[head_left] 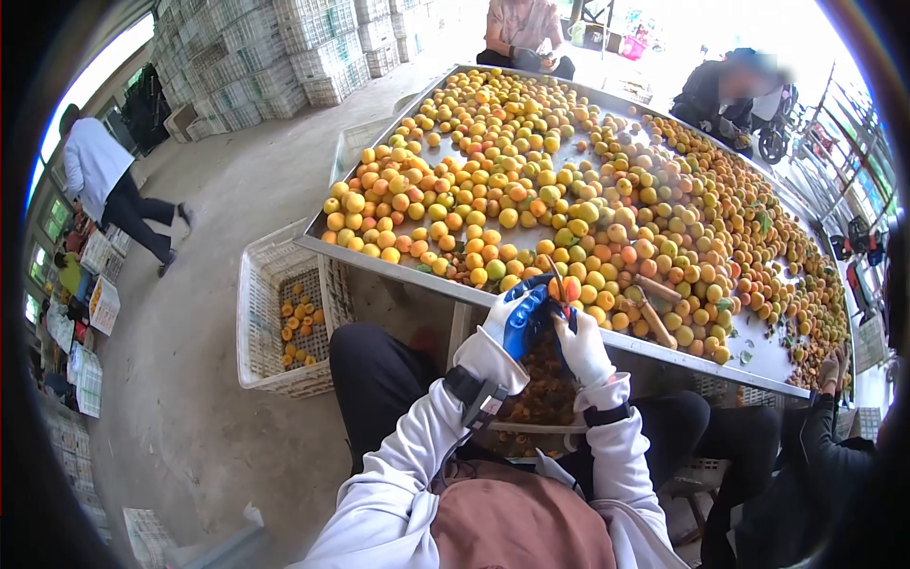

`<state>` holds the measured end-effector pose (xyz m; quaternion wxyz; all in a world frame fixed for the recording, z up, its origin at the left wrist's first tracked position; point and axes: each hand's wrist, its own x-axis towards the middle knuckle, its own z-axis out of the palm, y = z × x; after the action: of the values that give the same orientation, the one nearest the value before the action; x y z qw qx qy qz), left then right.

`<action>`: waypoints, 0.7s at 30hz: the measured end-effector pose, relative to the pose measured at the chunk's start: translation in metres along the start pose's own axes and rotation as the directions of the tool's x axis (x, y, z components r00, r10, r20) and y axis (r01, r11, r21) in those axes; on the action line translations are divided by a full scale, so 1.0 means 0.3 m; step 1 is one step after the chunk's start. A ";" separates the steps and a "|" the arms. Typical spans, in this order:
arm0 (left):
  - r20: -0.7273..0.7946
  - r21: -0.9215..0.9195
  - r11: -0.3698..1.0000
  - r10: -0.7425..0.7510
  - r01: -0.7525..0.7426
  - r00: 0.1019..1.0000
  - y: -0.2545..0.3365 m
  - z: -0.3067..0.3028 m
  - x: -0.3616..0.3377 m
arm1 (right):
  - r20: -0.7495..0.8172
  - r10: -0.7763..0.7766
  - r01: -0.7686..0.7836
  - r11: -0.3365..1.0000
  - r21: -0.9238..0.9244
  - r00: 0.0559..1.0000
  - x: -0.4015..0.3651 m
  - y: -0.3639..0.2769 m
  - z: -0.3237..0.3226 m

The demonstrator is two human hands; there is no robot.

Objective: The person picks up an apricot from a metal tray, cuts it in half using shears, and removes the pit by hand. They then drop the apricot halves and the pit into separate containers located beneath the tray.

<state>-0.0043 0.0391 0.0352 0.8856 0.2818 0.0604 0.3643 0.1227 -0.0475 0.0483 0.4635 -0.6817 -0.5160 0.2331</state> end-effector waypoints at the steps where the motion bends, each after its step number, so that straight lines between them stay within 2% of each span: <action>1: -0.021 0.113 0.993 0.026 -0.023 0.999 0.009 0.017 0.016 | -0.010 -0.005 0.005 1.000 -0.007 1.000 0.023 0.000 -0.024; 2: -0.039 0.225 0.973 0.055 -0.045 0.998 0.016 0.034 0.035 | 0.035 0.007 -0.007 1.000 -0.026 0.999 0.044 -0.005 -0.049; 3: -0.082 0.105 0.994 -0.035 0.044 0.996 0.024 0.052 0.061 | 0.081 0.021 -0.018 0.999 -0.046 0.996 0.061 -0.015 -0.071; 4: -0.072 0.102 0.994 -0.034 0.041 0.997 0.027 0.068 0.075 | 0.075 0.017 -0.013 0.999 -0.053 0.997 0.074 -0.028 -0.089; 5: -0.063 0.210 0.978 0.002 0.011 0.998 0.029 0.082 0.081 | 0.096 0.026 -0.022 0.999 -0.043 0.995 0.083 -0.044 -0.104; 7: -0.096 0.118 0.989 -0.076 0.087 0.993 0.027 0.095 0.094 | 0.137 0.048 -0.042 0.998 -0.045 0.989 0.090 -0.058 -0.125; 10: -0.146 0.074 0.996 -0.030 0.041 0.989 -0.007 0.107 0.128 | 0.175 -0.005 0.025 0.994 -0.109 0.985 0.097 0.000 -0.130; 11: -0.136 -0.087 0.993 -0.094 0.082 0.986 -0.018 0.096 0.138 | 0.150 -0.018 0.035 0.993 -0.112 0.989 0.093 0.021 -0.130; 14: -0.112 -0.113 0.989 -0.107 0.094 0.988 -0.042 0.057 0.168 | 0.095 -0.024 0.025 1.000 -0.006 0.995 0.072 0.014 -0.146; 15: -0.111 -0.145 0.989 -0.059 0.043 0.992 -0.060 0.042 0.182 | 0.095 -0.021 0.021 1.000 -0.002 0.995 0.074 0.023 -0.150; 16: -0.117 -0.143 0.989 -0.064 0.047 0.991 -0.072 0.019 0.190 | 0.032 -0.010 0.010 1.000 -0.004 0.999 0.074 0.035 -0.156; 17: -0.126 -0.043 0.999 -0.037 0.031 0.991 -0.083 -0.004 0.199 | -0.033 0.001 -0.001 1.000 -0.007 0.999 0.072 0.047 -0.162; 18: -0.130 0.058 0.998 -0.009 0.017 0.991 -0.085 -0.004 0.205 | -0.179 -0.019 0.019 1.000 -0.002 0.984 0.081 0.063 -0.147; 20: -0.162 -0.002 1.000 -0.023 0.023 0.987 -0.110 0.008 0.213 | -0.228 0.032 -0.010 0.995 0.098 0.973 0.091 0.086 -0.158; 21: -0.208 0.144 0.990 0.027 0.003 0.978 -0.116 0.031 0.216 | -0.233 0.006 0.012 0.997 0.075 0.973 0.100 0.094 -0.162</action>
<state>0.0671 0.0588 0.0305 0.8495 0.3053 0.1776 0.3919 0.1859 -0.0399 0.0510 0.5467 -0.6854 -0.4499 0.1705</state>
